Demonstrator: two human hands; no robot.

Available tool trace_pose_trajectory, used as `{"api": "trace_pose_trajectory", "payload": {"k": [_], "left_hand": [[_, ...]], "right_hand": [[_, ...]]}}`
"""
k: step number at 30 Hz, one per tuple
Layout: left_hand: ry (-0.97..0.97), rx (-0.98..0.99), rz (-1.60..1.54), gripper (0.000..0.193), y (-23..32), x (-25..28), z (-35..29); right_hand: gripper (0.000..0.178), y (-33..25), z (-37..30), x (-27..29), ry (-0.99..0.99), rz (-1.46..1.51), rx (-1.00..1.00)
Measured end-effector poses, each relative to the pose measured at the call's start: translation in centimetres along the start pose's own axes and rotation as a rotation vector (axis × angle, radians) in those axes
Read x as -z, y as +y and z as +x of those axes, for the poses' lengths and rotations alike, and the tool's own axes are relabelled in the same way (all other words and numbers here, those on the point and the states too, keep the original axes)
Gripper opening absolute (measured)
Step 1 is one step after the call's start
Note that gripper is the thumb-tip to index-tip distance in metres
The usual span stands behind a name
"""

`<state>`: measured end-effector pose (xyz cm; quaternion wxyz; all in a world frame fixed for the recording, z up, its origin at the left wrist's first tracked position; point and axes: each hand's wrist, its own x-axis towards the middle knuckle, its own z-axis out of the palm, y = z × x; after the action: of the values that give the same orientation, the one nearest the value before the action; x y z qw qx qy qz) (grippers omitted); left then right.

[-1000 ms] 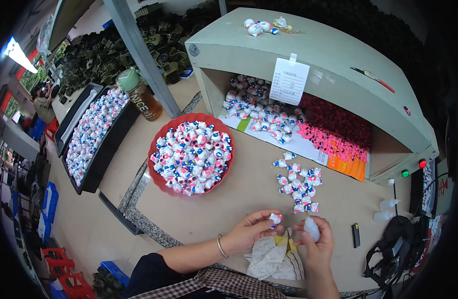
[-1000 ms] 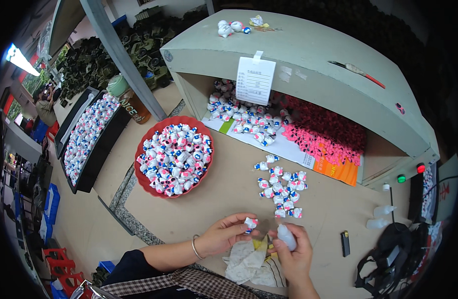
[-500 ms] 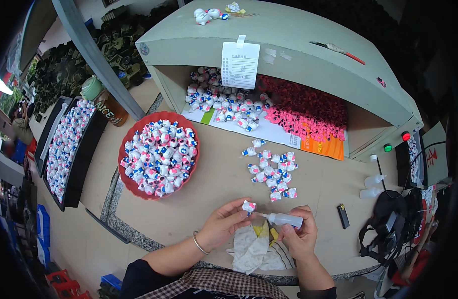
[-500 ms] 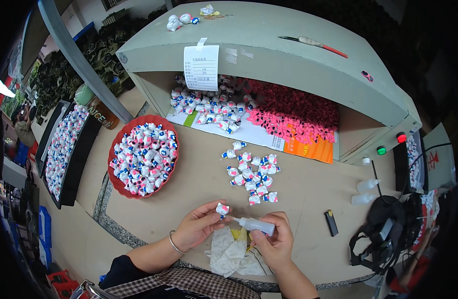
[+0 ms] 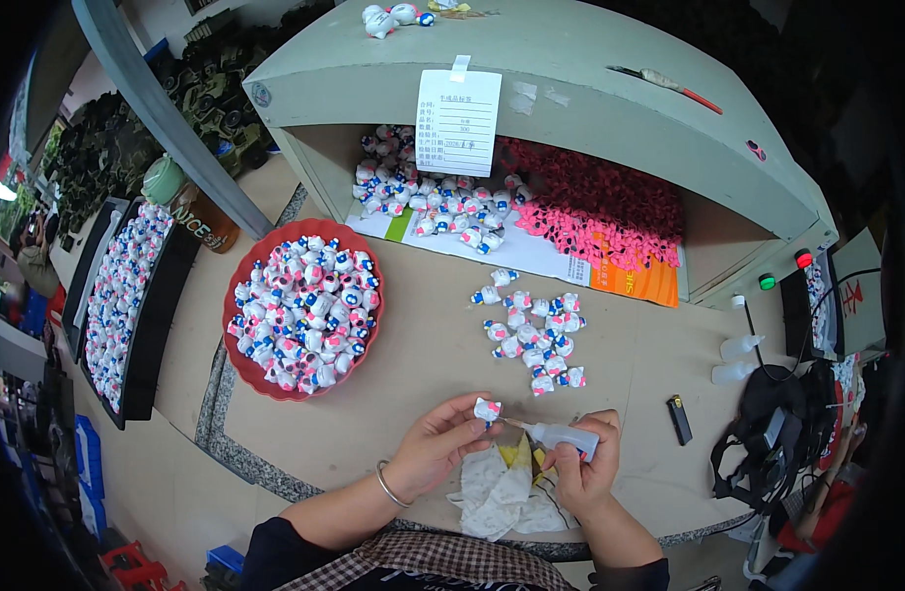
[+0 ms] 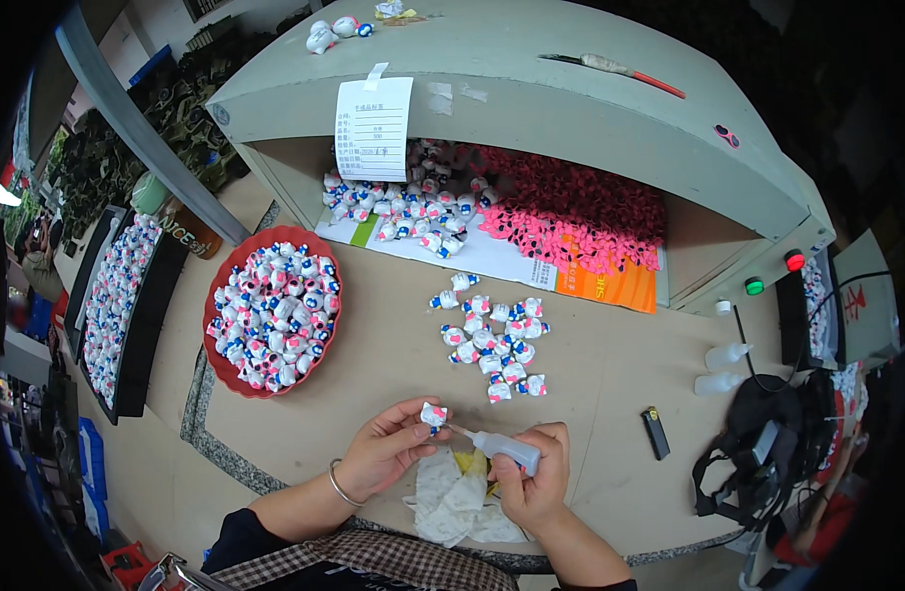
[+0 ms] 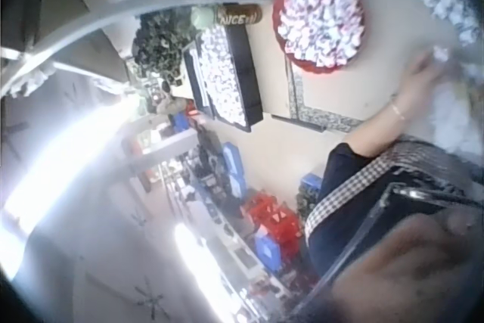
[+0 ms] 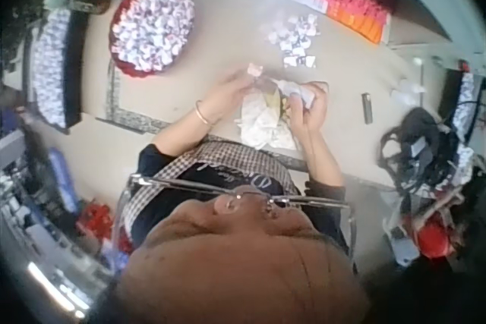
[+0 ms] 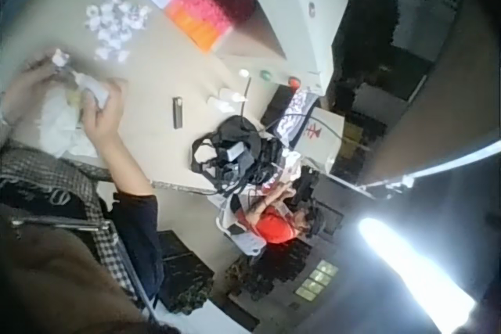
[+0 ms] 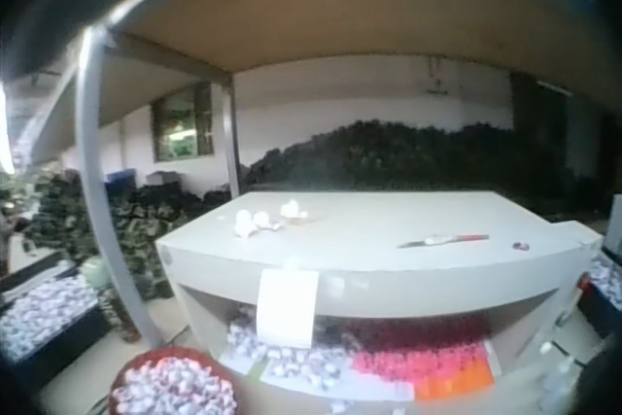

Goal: The person applies adhesive from a bottle to small plastic figures and attaches them together by hand.

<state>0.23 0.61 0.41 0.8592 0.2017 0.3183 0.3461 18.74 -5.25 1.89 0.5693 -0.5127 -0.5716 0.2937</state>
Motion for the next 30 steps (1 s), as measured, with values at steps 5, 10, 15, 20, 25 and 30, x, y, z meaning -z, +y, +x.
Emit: {"api": "trace_pose_trajectory", "payload": {"k": [5,10,15,20,25,30], "left_hand": [[0.007,0.001,0.004,0.035,-0.09,0.00,-0.06],[0.005,-0.010,-0.027,0.034,-0.12,0.10,-0.01],[0.008,0.009,-0.012,0.034,-0.10,0.07,-0.19],[-0.003,0.025,0.008,0.033,-0.11,0.00,-0.20],[0.007,0.017,0.002,0.032,-0.10,0.05,-0.13],[0.011,0.008,0.009,0.033,0.02,-0.05,-0.07]], "right_hand": [[0.018,-0.38,0.14,-0.14,0.018,0.033,0.003],[0.017,-0.23,0.18,-0.05,0.003,-0.013,0.010],[0.018,-0.27,-0.01,-0.46,0.035,0.011,0.012],[0.021,0.41,-0.54,-0.22,0.011,-0.195,0.065],[0.022,0.05,-0.31,-0.26,0.014,-0.177,0.035],[0.022,0.18,-0.26,-0.29,0.032,-0.198,0.047]]}}
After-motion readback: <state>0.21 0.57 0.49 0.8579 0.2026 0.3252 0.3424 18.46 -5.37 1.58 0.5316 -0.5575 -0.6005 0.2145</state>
